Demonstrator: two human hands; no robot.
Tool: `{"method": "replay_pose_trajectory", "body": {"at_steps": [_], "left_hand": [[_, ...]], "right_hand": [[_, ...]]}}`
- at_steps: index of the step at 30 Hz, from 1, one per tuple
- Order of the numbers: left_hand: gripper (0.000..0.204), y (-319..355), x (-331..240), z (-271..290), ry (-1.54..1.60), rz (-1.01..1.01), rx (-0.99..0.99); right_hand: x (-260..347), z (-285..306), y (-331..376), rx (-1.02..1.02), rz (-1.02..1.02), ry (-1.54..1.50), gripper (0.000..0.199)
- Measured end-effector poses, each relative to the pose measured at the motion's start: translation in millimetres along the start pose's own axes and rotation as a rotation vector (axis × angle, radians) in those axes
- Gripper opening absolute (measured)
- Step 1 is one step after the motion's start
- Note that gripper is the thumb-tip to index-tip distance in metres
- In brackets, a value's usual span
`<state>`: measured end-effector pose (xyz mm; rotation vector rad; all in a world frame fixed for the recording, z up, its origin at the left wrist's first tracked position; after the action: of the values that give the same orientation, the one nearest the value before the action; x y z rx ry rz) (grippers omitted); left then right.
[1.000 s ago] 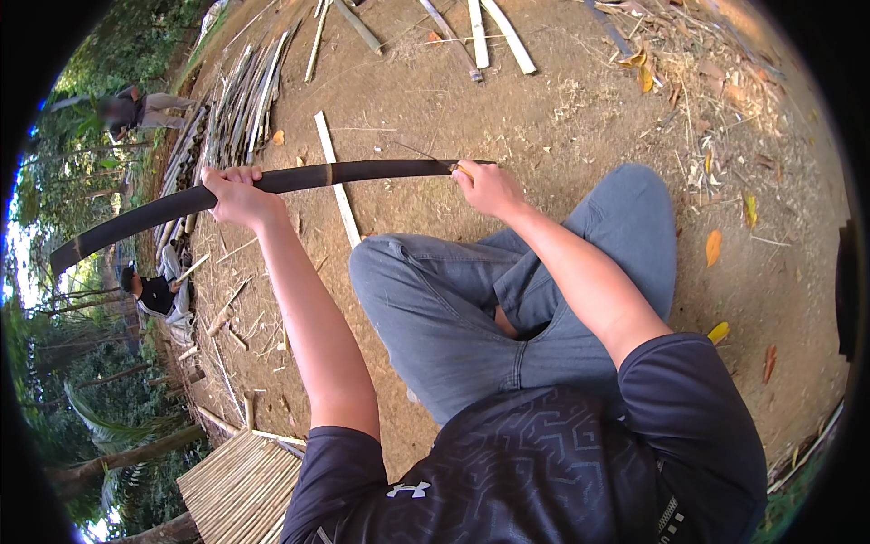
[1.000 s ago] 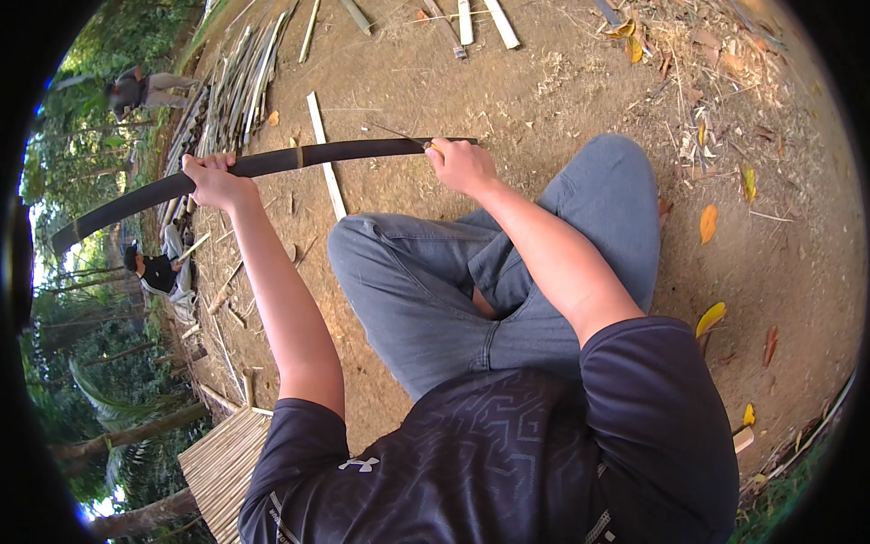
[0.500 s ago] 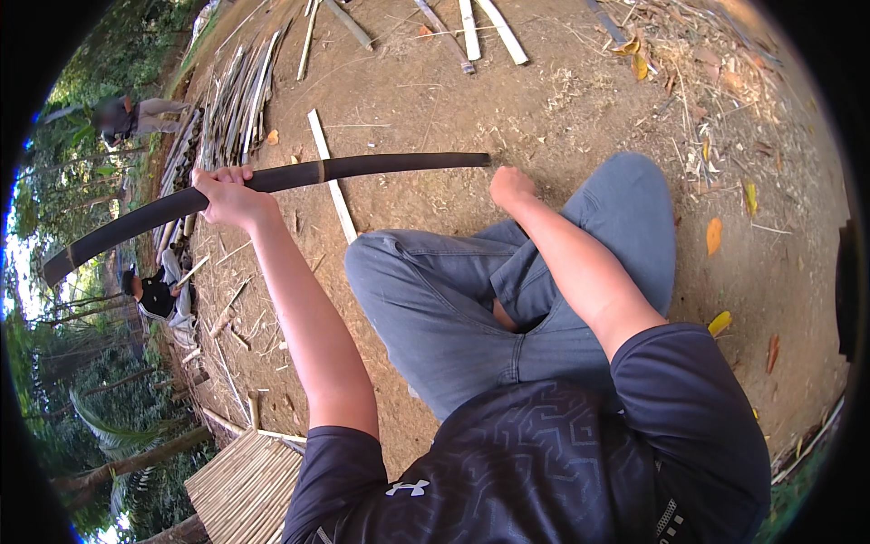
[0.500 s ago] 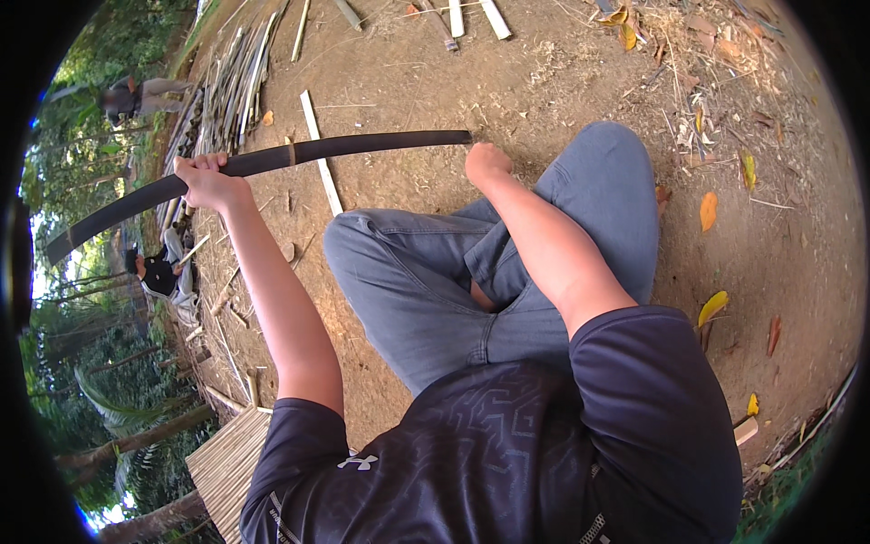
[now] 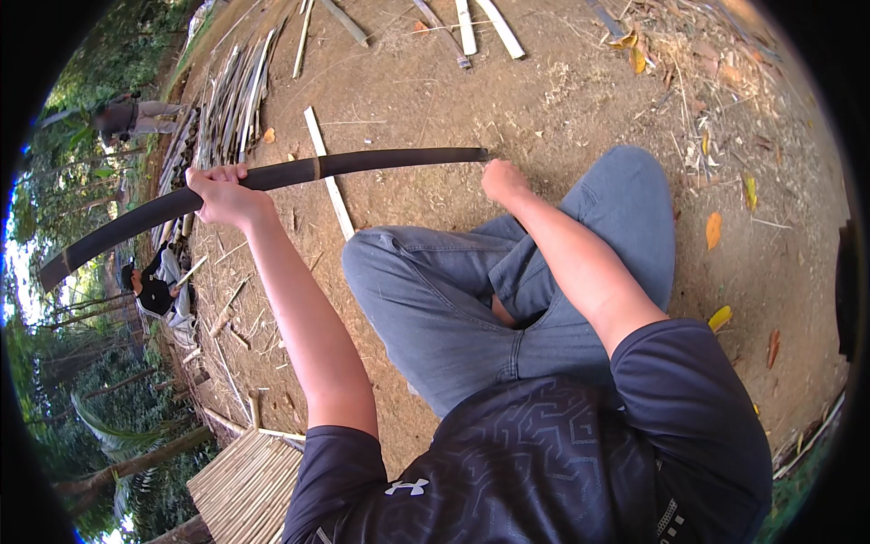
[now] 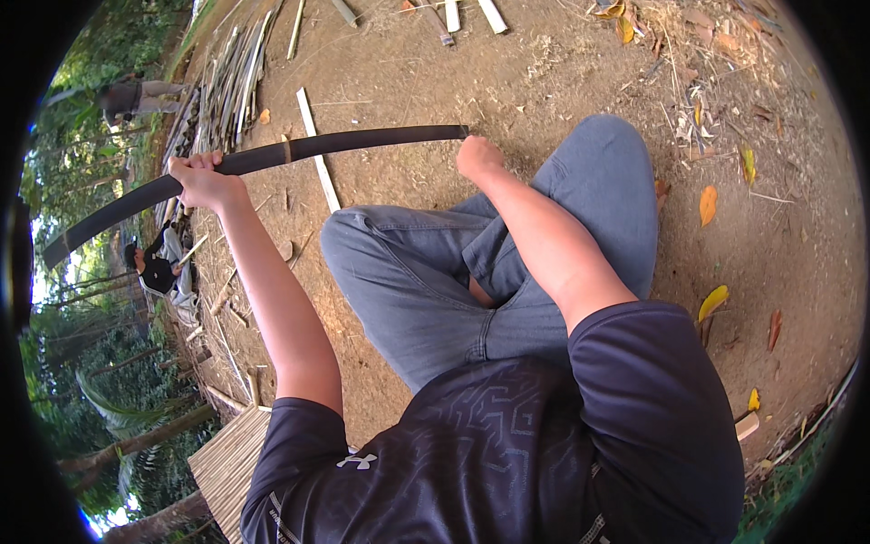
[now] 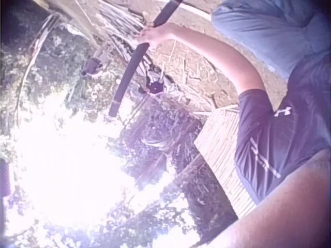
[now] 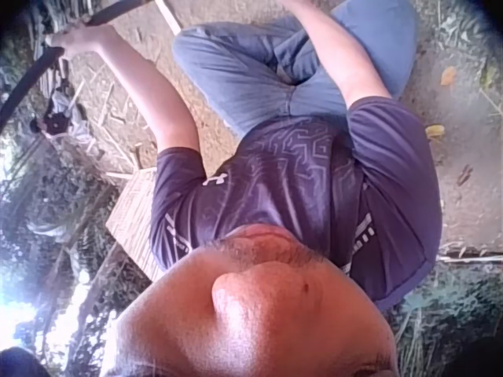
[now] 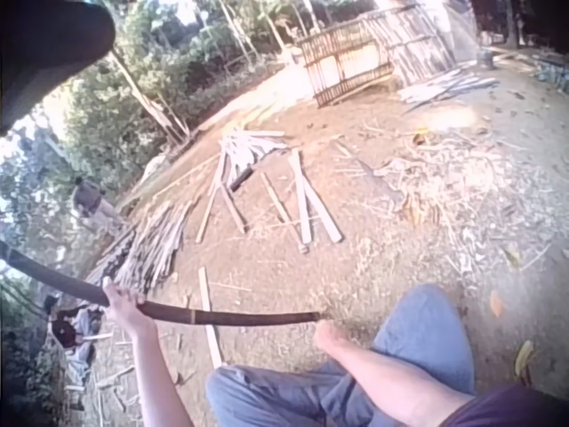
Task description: The person shaves a strip of bamboo with a knife, moving the blade along the length of the wood while holding it in their hands.
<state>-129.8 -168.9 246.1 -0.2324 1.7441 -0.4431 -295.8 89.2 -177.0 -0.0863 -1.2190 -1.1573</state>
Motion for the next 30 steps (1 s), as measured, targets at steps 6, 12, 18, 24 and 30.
{"method": "replay_pose_trajectory", "body": {"at_steps": [6, 12, 18, 24, 30], "left_hand": [[0.036, -1.1, 1.2, 2.7, -0.009, 0.002, -0.026], [0.036, -6.6, 6.0, 8.3, -0.007, -0.004, -0.041], [0.033, -8.0, 9.6, 12.6, -0.015, 0.006, -0.042], [0.035, -8.0, 5.4, 15.0, -0.009, -0.026, -0.038], [0.034, 3.0, 4.0, 26.1, -0.009, 0.07, -0.055]], "right_hand": [[-10.2, -7.5, -4.5, 0.029, -0.108, -0.07, 0.034], [-10.2, -11.8, -7.4, 0.039, -0.098, -0.061, 0.034], [-8.4, -11.0, -6.5, 0.04, -0.073, -0.041, 0.033], [-4.7, -9.1, -5.2, 0.03, -0.061, -0.037, 0.033], [19.9, -5.7, 3.2, -0.005, 0.079, -0.038, 0.036]]}}
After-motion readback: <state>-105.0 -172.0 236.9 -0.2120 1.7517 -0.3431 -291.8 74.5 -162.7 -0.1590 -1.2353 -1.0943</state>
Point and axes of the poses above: each hand's wrist, its own y-axis away from the middle knuckle, its own z-axis out of the back of the hand, x = y × z, the point moved 10 cm from there along -y, towards the middle knuckle, and after that the axes turned 13 degrees about -y, right-handed, at the moved point
